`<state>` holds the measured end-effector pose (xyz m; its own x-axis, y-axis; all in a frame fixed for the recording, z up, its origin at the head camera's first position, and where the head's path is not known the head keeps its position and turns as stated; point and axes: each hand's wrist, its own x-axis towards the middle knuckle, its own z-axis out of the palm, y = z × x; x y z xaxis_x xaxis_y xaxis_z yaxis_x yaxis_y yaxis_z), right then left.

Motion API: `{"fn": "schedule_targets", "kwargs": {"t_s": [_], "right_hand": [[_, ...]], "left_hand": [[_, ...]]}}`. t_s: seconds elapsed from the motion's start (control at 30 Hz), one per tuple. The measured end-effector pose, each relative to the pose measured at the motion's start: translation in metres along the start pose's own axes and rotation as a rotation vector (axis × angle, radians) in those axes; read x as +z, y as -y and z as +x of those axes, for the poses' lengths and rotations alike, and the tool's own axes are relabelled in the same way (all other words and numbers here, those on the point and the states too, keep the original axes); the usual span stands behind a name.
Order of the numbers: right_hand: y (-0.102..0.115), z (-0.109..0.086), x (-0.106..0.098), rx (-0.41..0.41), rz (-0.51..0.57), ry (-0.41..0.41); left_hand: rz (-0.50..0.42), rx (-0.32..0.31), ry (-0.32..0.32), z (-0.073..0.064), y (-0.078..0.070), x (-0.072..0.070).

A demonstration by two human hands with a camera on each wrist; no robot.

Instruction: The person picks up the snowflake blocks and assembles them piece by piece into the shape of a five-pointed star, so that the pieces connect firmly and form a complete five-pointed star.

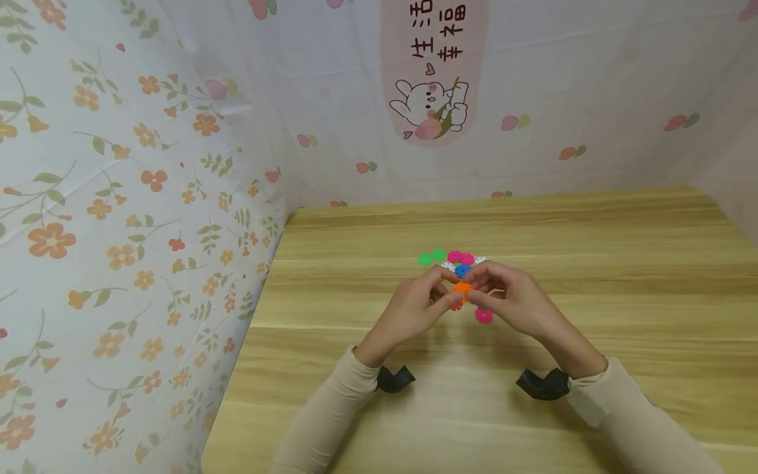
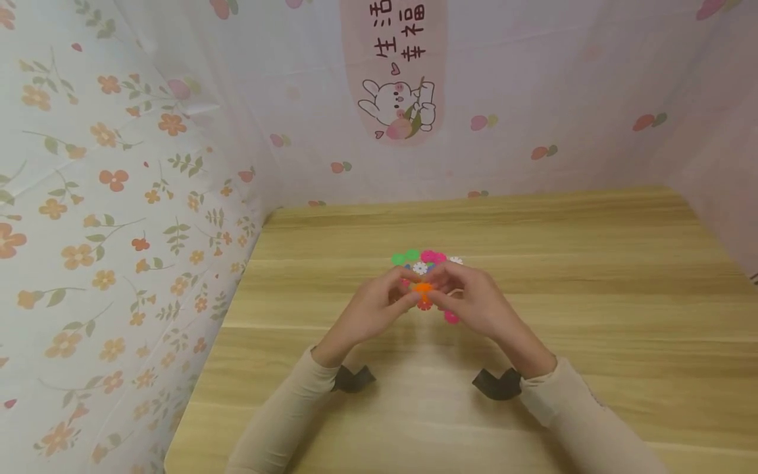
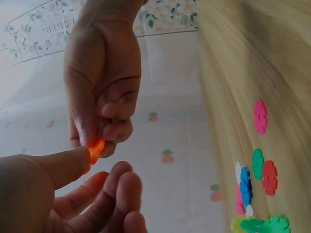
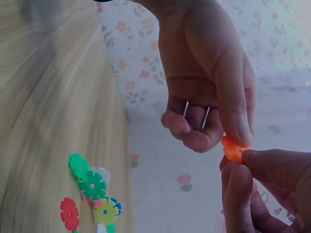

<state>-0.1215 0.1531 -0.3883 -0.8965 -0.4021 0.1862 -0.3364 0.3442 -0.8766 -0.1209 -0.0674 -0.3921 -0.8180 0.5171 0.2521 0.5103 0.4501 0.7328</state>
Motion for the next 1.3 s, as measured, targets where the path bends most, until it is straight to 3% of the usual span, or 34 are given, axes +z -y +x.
{"fn": "schedule_targets", "kwargs": {"t_s": [0.3,0.57,0.73,0.9,1.3], "right_hand": [[0.016,0.001,0.004,-0.041,-0.018,-0.057],[0.015,0.004,0.005,-0.061,0.029,-0.110],[0.004,0.008,0.005,0.026,0.038,-0.155],[-0.016,0.013,0.007,0.099,0.065,-0.123],[-0.064,0.023,0.022,0.250,-0.083,-0.005]], "left_hand": [[-0.076,0.083,-0.103,-0.002,-0.003,0.002],[-0.097,0.057,-0.179,-0.005,-0.004,-0.003],[-0.100,0.051,-0.277,-0.006,-0.002,-0.006],[-0.097,0.078,-0.350,-0.006,-0.002,-0.007],[-0.118,0.102,-0.377,-0.006,0.002,-0.006]]}}
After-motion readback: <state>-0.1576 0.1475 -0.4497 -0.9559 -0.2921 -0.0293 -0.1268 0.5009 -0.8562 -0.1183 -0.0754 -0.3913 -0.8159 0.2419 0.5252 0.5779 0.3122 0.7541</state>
